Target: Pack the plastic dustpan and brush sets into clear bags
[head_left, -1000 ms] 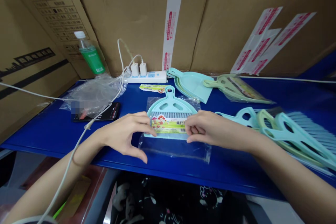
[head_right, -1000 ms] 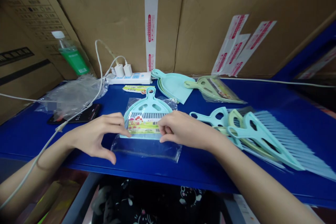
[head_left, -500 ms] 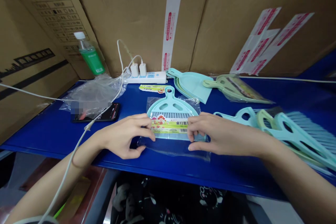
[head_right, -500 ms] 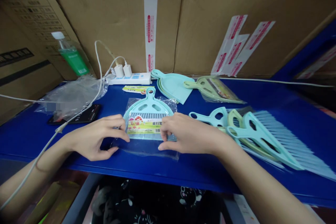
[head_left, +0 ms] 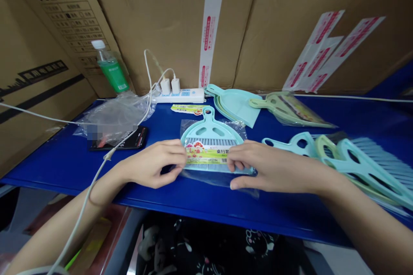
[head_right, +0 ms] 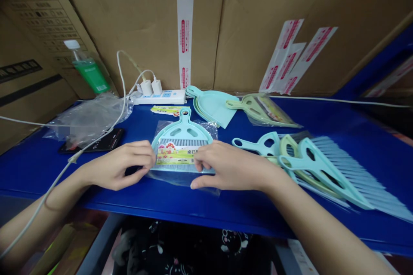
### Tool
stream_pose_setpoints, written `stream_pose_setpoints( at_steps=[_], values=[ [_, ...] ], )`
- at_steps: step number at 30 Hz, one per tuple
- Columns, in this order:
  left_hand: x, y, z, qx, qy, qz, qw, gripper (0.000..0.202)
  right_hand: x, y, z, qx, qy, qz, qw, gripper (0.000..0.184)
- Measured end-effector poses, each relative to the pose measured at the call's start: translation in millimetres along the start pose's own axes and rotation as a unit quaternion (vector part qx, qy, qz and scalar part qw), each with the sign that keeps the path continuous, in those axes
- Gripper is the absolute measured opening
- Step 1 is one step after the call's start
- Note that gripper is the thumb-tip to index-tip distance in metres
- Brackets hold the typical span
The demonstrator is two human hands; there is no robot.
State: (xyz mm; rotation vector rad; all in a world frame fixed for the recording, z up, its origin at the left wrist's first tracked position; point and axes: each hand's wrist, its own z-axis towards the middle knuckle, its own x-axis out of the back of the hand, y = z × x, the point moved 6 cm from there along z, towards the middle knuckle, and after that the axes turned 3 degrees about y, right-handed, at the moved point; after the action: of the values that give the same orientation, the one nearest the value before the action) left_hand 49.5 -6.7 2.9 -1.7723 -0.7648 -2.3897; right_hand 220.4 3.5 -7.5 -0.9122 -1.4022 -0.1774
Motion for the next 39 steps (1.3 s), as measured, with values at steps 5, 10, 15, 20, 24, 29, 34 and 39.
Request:
stream_pose_setpoints(
  at_steps=[5, 10, 15, 20, 24, 29, 34, 39],
  values=[
    [1.7, -7, 0, 0.049, 0.023, 0.010, 0.998, 0.024, -1, -3, -3, 0.006, -0.009, 0.002, 1.000, 0.046],
    [0.5, -9, 0, 0.055, 0.039, 0.026, 0.997, 0.023, -3, -8, -6, 0.009, -0.006, -0.046, 0.999, 0.021],
    [-0.2, -10, -1, 0.056, 0.034, 0.004, 0.998, 0.015, -6, -9, -4, 0.005, -0.003, -0.090, 0.996, 0.023],
    [-2.0, -12, -2, 0.048, 0.040, 0.002, 0.998, 0.014, -2, -3, -3, -0.024, 0.040, -0.103, 0.994, 0.023],
    [-2.6, -14, -2, 0.050, 0.050, 0.026, 0.997, 0.013, 1, 2, -3, -0.039, 0.064, -0.108, 0.991, 0.025],
    [-1.1, -10, 0, 0.038, 0.063, 0.041, 0.996, 0.017, 1, 4, -2, -0.057, 0.051, -0.114, 0.991, 0.028],
    [-0.9, -9, 1, 0.034, 0.078, 0.057, 0.995, 0.018, 3, 3, -1, -0.070, 0.038, -0.096, 0.992, 0.024],
    [-1.9, -11, 0, 0.015, 0.106, 0.064, 0.992, 0.018, 4, 5, 1, -0.076, 0.033, -0.065, 0.994, 0.014]
  ],
)
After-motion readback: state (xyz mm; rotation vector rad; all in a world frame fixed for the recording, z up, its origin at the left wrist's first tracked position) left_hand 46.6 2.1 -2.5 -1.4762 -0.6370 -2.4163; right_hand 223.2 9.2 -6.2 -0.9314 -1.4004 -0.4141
